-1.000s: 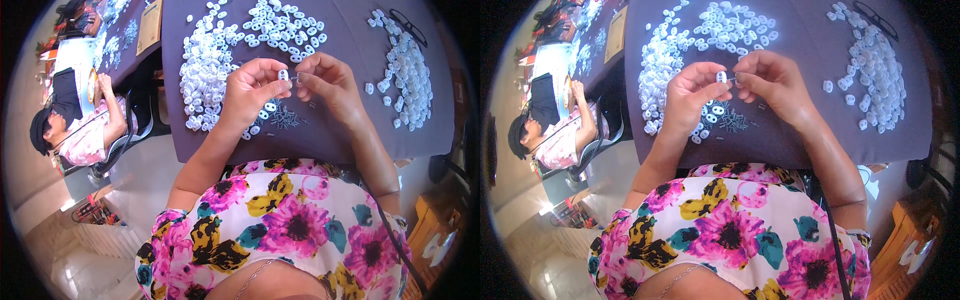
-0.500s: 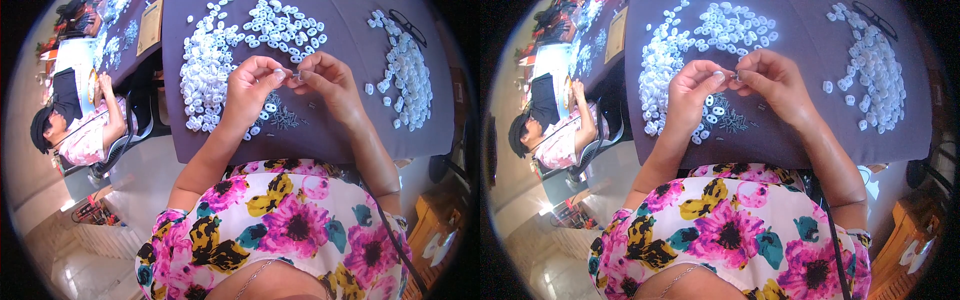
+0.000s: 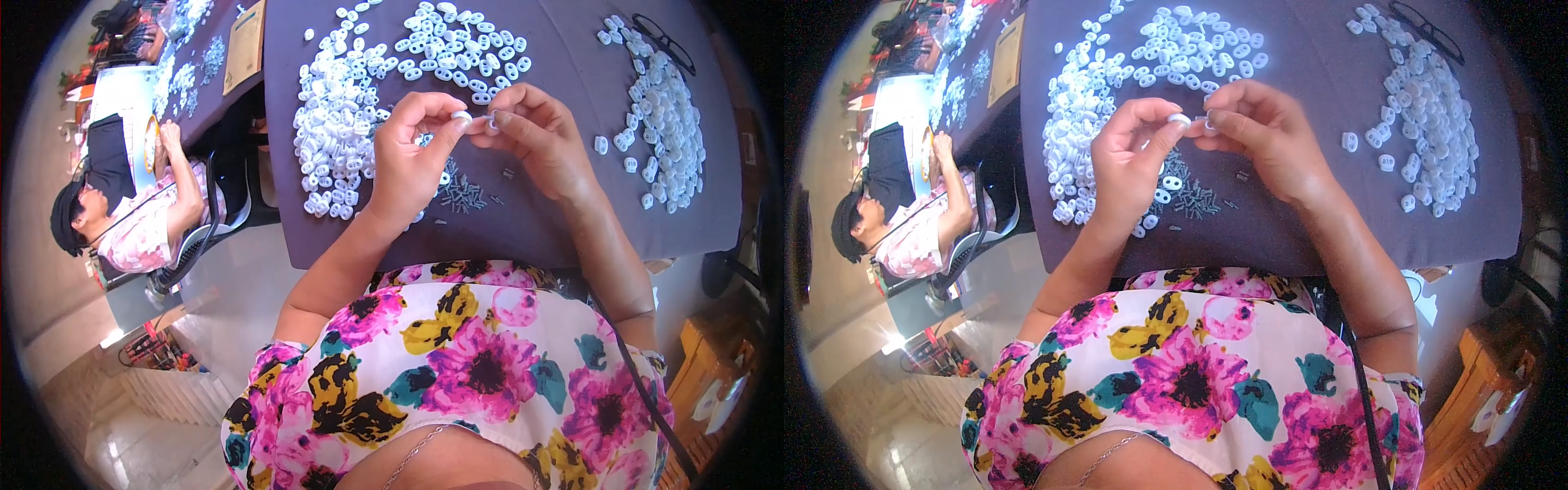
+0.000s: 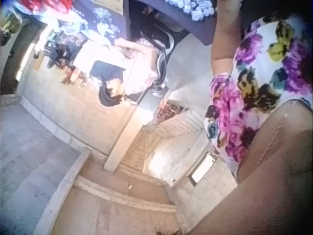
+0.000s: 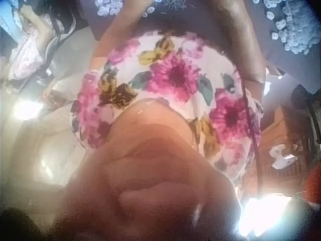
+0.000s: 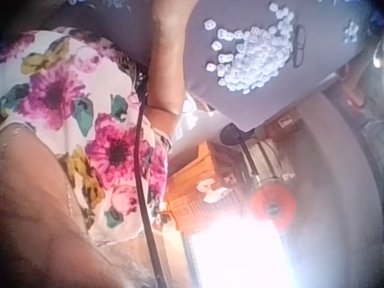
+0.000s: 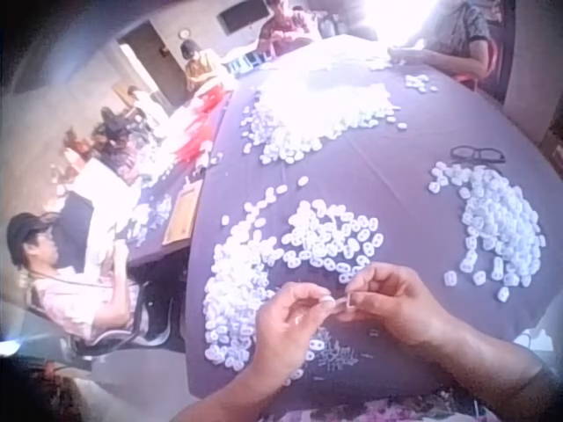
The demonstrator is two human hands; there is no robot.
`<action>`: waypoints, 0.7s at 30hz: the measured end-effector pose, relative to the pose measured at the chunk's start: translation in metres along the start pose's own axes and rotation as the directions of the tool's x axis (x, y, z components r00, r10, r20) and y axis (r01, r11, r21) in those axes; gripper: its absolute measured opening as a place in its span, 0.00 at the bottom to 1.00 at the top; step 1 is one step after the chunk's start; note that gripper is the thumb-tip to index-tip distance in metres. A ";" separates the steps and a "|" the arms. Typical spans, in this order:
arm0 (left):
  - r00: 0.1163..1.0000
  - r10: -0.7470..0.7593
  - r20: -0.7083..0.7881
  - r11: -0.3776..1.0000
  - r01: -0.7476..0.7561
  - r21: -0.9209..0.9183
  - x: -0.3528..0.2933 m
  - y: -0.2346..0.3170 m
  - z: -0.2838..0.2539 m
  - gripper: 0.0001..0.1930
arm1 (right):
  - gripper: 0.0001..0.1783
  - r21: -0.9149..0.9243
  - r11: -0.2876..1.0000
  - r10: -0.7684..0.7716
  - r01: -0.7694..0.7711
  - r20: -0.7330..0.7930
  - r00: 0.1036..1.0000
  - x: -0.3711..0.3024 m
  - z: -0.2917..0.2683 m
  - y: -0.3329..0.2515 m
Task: The person assembles cord locks by hand, picking up plastic toggle components and metal springs from the table, inserting the springs into the pieces, and pressing the plastic parts together.
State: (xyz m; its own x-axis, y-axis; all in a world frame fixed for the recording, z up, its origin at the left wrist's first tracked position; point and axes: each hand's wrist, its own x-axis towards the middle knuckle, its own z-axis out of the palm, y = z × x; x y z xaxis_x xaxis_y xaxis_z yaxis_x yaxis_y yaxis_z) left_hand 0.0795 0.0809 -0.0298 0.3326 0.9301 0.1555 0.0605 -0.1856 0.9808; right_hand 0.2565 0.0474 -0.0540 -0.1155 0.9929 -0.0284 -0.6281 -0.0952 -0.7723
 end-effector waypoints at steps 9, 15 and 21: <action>0.971 0.166 0.174 0.852 -0.230 0.471 -0.002 0.011 -0.005 0.12 | 0.07 -0.040 0.999 -0.028 0.027 -0.012 1.000 0.000 -0.002 -0.001; 0.980 -0.161 0.113 0.978 0.174 -0.117 -0.004 0.000 -0.005 0.13 | 0.07 -0.105 0.994 -0.032 0.029 -0.028 0.999 0.000 -0.001 -0.005; 0.966 -0.183 0.184 0.968 0.210 -0.138 -0.005 0.003 -0.005 0.14 | 0.06 -0.249 0.968 -0.031 0.026 -0.017 0.999 -0.002 -0.001 -0.003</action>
State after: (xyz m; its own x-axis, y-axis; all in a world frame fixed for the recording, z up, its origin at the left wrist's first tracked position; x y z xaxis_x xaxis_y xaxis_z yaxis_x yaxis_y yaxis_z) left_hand 0.0738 0.0771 -0.0267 0.4830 0.8741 -0.0510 -0.0015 0.0591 0.9983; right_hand 0.2596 0.0456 -0.0520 -0.0825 0.9965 -0.0155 -0.4196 -0.0489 -0.9064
